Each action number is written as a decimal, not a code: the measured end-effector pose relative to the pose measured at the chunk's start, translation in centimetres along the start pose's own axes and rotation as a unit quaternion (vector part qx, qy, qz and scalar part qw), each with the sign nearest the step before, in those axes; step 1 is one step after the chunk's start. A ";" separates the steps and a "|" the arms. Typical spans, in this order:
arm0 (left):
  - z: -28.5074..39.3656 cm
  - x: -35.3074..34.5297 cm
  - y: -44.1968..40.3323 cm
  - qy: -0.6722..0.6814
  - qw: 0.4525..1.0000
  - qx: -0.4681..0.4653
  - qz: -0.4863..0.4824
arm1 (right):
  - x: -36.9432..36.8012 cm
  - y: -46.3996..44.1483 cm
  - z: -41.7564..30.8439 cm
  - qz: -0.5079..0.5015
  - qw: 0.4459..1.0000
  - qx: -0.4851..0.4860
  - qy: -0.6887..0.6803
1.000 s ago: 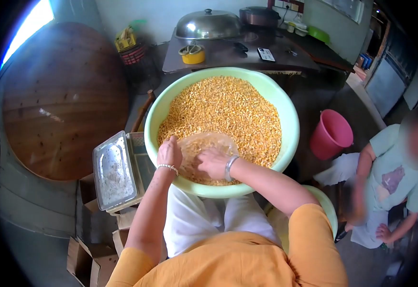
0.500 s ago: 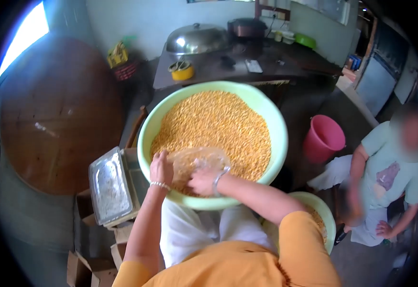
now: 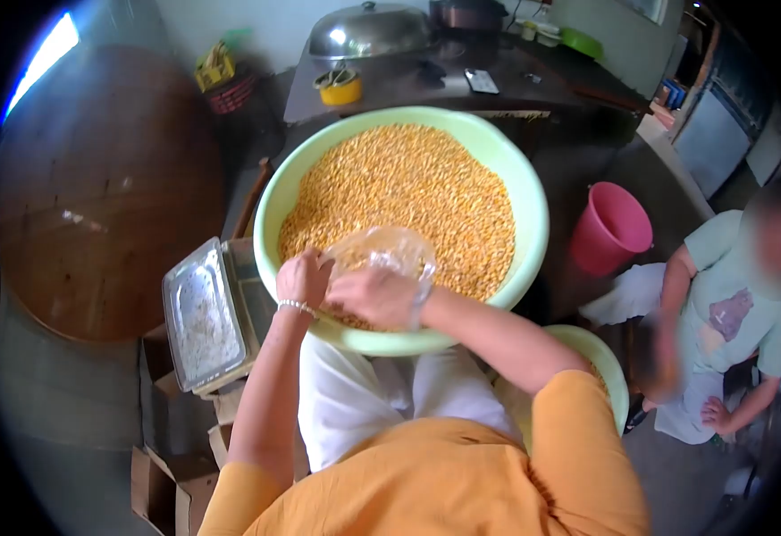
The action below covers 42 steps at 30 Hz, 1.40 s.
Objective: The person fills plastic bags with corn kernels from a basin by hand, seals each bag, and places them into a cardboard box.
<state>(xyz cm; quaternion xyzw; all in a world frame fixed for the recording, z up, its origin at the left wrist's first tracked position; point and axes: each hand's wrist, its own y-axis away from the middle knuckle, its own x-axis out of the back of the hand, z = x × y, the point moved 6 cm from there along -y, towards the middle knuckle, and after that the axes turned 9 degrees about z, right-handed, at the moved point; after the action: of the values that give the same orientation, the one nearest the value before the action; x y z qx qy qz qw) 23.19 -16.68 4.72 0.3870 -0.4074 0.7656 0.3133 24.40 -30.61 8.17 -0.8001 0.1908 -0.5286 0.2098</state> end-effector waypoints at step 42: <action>0.7 -0.3 -0.1 0.008 0.999 -0.024 -0.030 | -2.6 -0.8 10.1 0.041 0.816 -0.517 -0.253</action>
<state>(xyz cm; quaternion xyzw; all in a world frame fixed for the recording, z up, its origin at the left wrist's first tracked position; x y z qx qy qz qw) 23.67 -17.28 4.78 0.3854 -0.4112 0.7491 0.3483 32.89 -27.20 3.00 -0.8877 0.4090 -0.1218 -0.1726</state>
